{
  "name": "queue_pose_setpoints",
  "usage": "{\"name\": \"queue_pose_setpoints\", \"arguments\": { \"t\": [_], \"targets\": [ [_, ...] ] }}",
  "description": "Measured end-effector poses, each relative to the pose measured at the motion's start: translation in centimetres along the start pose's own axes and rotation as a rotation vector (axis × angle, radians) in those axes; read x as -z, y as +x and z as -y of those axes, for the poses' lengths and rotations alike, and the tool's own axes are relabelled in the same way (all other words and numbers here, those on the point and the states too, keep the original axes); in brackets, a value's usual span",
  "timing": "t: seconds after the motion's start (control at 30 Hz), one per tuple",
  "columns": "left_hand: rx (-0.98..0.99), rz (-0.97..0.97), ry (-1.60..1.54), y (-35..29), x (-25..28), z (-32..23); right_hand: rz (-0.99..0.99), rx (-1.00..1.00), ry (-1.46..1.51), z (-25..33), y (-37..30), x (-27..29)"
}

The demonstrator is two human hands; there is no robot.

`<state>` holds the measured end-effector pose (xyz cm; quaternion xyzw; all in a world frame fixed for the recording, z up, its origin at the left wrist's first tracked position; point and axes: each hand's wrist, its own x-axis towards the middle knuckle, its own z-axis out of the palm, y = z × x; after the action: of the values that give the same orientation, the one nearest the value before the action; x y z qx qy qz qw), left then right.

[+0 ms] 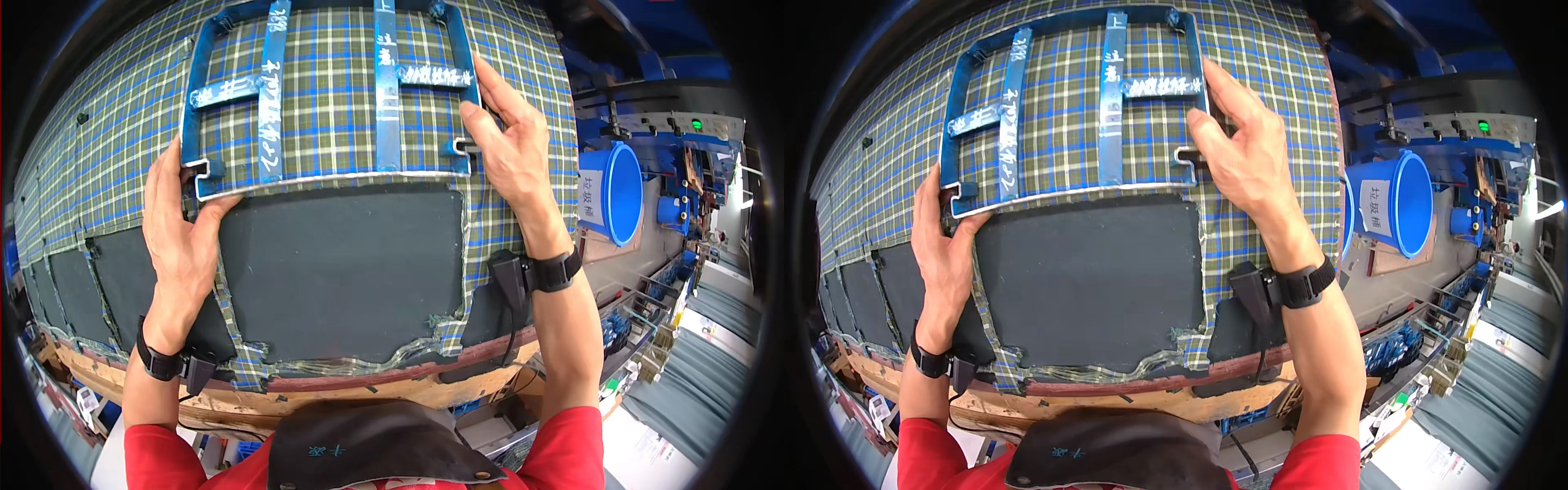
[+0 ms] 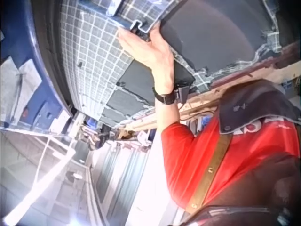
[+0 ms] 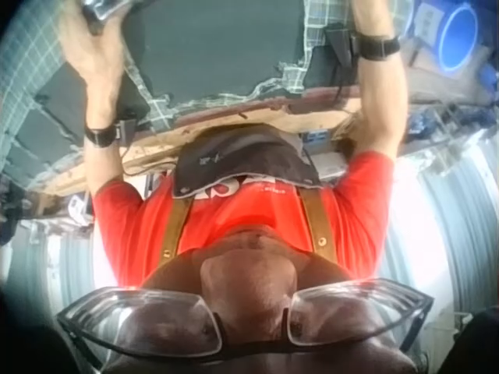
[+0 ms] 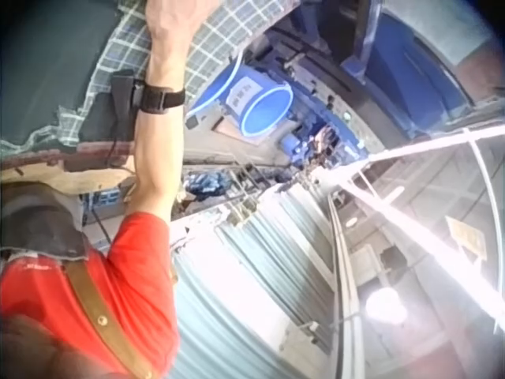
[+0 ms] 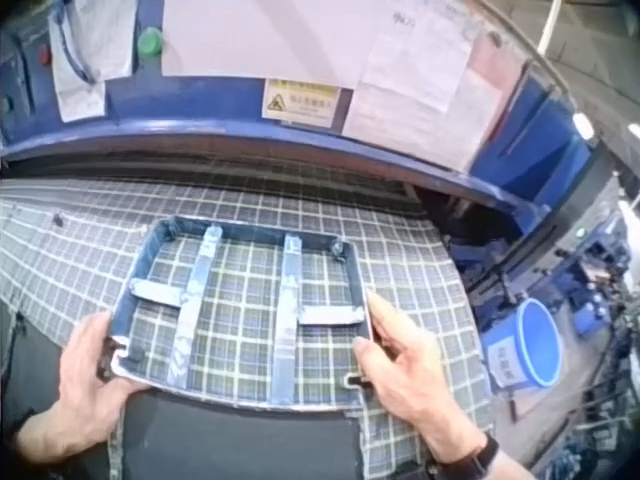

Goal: The recorder positions a metal cutting die on plaid fabric material, uses a mallet to pound the die through the material on an industrial cutting table, and then trims the fabric with scissors.

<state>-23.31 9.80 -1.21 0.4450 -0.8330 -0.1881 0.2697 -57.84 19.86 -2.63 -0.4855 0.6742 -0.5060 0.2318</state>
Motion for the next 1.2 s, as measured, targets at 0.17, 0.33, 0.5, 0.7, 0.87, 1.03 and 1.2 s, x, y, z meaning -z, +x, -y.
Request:
{"name": "queue_pose_setpoints", "arguments": {
  "t": [0.17, 0.33, 0.5, 0.7, 0.87, 1.03, 1.2],
  "targets": [
    [-0.059, 0.028, 0.007, -0.3, 0.4, 0.1, 0.025, 0.066, -0.150, -0.2, -0.4, 0.0],
    [-0.086, 0.035, -0.003, -0.5, 0.2, 0.4, 0.080, 0.017, -0.145, 1.1, -0.5, 0.2],
    [-0.082, 0.052, 0.030, -0.2, 0.4, 0.2, 0.072, 0.001, -0.161, 0.6, -0.5, 0.4],
    [-0.048, 0.074, 0.029, -0.4, 0.7, 0.3, 0.093, -0.058, -0.154, 1.0, -0.3, 0.2],
    [-0.108, 0.096, 0.003, 0.1, 0.9, 0.0, 0.079, -0.148, -0.131, 1.2, -0.8, 0.5],
    [-0.125, 0.092, 0.000, 0.0, 1.1, 0.0, 0.098, -0.134, -0.101, 1.0, -0.9, 0.7],
    [-0.117, 0.117, -0.039, -0.3, 1.1, 0.7, 0.125, -0.137, -0.107, 1.3, -0.7, 0.5]
  ]
}}
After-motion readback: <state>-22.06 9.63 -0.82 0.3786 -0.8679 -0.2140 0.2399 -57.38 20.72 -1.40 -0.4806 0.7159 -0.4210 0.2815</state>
